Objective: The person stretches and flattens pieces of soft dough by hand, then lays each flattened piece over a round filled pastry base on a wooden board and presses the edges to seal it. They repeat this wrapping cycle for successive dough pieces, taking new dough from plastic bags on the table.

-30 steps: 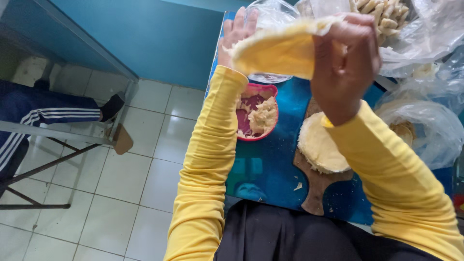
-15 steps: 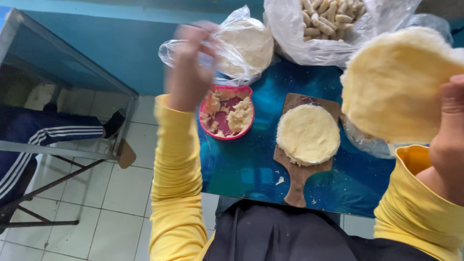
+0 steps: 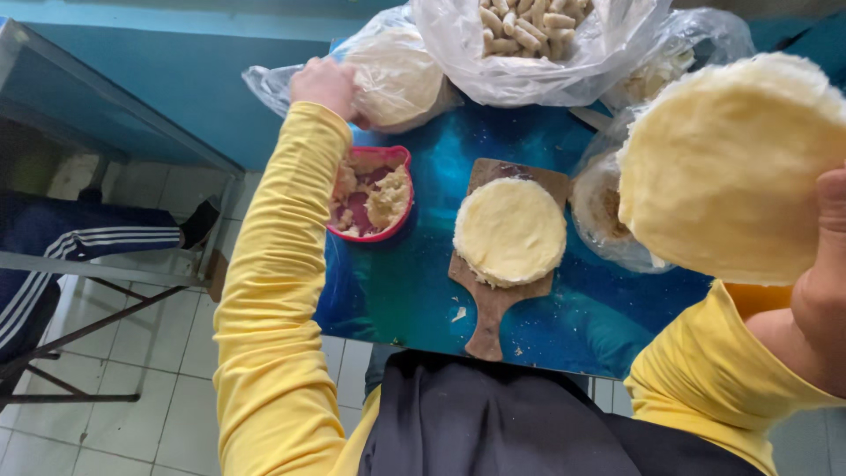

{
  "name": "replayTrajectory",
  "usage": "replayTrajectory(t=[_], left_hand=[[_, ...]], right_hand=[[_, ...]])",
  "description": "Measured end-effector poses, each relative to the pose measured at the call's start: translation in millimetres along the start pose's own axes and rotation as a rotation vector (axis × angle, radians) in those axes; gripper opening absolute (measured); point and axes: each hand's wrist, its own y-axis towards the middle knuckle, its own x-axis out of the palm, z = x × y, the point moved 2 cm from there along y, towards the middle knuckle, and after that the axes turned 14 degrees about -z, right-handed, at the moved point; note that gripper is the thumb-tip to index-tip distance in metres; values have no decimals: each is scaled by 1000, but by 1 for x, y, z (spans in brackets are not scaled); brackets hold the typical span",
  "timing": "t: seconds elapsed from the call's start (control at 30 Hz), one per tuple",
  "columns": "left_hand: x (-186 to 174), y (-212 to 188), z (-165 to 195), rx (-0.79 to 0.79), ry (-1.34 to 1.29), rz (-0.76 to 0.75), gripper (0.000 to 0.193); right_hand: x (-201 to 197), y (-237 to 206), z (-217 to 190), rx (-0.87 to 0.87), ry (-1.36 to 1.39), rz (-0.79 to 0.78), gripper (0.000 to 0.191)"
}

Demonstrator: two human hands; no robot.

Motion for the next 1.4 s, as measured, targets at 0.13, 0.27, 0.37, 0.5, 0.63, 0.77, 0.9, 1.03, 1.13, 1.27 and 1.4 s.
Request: replayTrajectory(t=[0.13, 0.27, 0.37, 0.5, 0.63, 0.77, 0.9, 1.03, 1.13, 1.27, 1.4], left_hand=[[2, -13, -17, 76, -225, -249, 25], [-4, -31, -35, 24, -385, -275, 38], [-18, -49, -32, 30, -278, 292, 25], [20, -101, 48, 775, -1436, -11, 57], [92, -170, 129, 950, -2230, -869, 106], [123, -166, 135, 875, -2490, -909, 94], [143, -145, 130, 779, -2465, -866, 75], [170, -136, 136, 828, -2462, -807, 62], [192, -134, 140, 800, -2473, -785, 58], [212, -130, 145, 756, -2467, -802, 56], [211, -131, 145, 794, -2437, -747, 57]], right_hand=[[-10, 4, 1, -113, -141, -85, 19], [6, 5, -34, -230, -176, -244, 6], [33, 8, -62, -264, -76, -361, 8], [71, 12, -67, -132, 304, -517, 13], [127, 15, -32, -20, 447, -546, 12], [163, 10, 1, -50, 120, -446, 11], [165, 0, -5, -376, -418, -402, 21], [178, -22, -21, -461, -369, -461, 19], [191, -33, -21, -371, -250, -584, 20], [199, -37, -6, -304, -281, -593, 14], [199, -39, 21, -35, -91, -610, 7]])
